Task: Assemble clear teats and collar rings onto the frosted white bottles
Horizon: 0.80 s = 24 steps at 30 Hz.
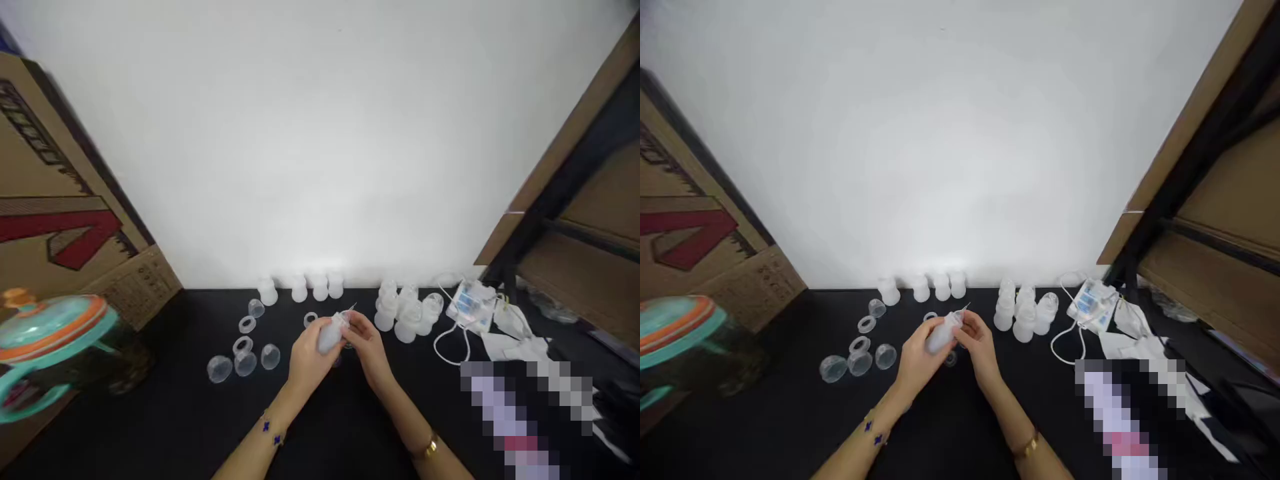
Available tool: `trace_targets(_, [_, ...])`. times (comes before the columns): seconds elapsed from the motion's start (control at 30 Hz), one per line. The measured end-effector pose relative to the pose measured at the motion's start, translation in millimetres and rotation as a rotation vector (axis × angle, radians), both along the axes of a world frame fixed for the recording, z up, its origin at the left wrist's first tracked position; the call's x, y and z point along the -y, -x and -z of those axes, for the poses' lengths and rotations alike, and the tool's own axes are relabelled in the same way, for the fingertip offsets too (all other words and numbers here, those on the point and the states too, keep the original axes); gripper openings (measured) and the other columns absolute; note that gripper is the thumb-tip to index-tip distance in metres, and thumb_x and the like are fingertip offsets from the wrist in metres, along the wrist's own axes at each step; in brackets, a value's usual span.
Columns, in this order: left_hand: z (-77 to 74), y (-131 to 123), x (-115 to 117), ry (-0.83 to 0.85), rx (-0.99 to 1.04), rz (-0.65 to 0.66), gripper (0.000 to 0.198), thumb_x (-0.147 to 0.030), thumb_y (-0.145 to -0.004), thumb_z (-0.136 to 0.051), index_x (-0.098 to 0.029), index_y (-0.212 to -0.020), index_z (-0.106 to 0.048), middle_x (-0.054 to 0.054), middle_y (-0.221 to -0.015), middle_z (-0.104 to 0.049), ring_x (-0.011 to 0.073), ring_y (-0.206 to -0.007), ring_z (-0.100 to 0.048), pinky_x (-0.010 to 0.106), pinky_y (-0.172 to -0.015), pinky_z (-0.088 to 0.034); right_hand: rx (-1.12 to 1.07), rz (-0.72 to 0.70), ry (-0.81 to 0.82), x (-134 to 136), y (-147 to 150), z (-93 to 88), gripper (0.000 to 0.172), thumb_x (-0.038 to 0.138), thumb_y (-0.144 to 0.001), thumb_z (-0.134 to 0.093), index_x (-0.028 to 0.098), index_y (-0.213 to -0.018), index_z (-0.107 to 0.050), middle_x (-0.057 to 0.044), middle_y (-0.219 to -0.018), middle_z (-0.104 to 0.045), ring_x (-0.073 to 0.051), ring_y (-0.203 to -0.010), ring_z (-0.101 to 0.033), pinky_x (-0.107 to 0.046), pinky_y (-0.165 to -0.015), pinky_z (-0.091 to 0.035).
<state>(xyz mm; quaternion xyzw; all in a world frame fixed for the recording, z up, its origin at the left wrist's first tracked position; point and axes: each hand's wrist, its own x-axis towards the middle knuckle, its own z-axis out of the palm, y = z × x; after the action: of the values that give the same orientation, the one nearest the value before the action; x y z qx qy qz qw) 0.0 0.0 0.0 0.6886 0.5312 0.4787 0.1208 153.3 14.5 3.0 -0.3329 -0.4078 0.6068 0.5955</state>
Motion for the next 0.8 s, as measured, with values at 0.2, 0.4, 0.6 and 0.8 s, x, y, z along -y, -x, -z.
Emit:
trace_targets(0.2, [3.1,-1.6,-0.5,-0.032,-0.002,-0.011,0.035,-0.031,-0.083,-0.074,-0.025,-0.115,-0.062,0.004,-0.115,-0.073,0.0229,-0.104,-0.071,0.036,-0.092,-0.057,0.005,0.005,0.010,-1.6,-0.3,0.7,0.036,0.036,-0.073,-0.088,0.026,-0.105,-0.074,-0.004,-0.111,-0.073,-0.024,-0.105,-0.065,-0.035,-0.091,-0.049])
trace_targets(0.4, [0.5,-2.3,-0.5,-0.083,-0.007,-0.002,0.036,-0.029,-0.081,-0.075,-0.024,-0.114,-0.062,0.004,-0.115,-0.074,0.0231,-0.104,-0.071,0.036,-0.093,-0.058,0.003,0.005,0.023,-1.3,-0.8,0.1,0.037,0.036,-0.072,-0.088,0.026,-0.105,-0.074,-0.005,-0.112,-0.073,-0.024,-0.104,-0.065,-0.035,-0.088,-0.049])
trace_targets(0.6, [-0.4,-2.5,-1.1,-0.105,-0.021,-0.008,0.036,-0.029,-0.081,-0.075,-0.024,-0.114,-0.063,0.004,-0.115,-0.074,0.0236,-0.104,-0.071,0.036,-0.092,-0.058,0.002,0.015,0.023,-2.6,-0.8,1.1,0.037,0.036,-0.071,-0.088,0.025,-0.103,-0.073,-0.005,-0.110,-0.072,-0.023,-0.100,-0.065,-0.033,-0.085,-0.049])
trace_targets(0.8, [2.0,-2.3,-2.8,-0.125,-0.038,0.003,0.035,-0.028,-0.082,-0.074,-0.024,-0.114,-0.062,0.005,-0.118,-0.073,0.0238,-0.108,-0.070,0.037,-0.095,-0.058,0.015,0.014,0.002,-5.9,-0.1,4.9,0.037,0.036,-0.072,-0.087,0.025,-0.104,-0.073,-0.005,-0.107,-0.072,-0.022,-0.096,-0.064,-0.033,-0.082,-0.049])
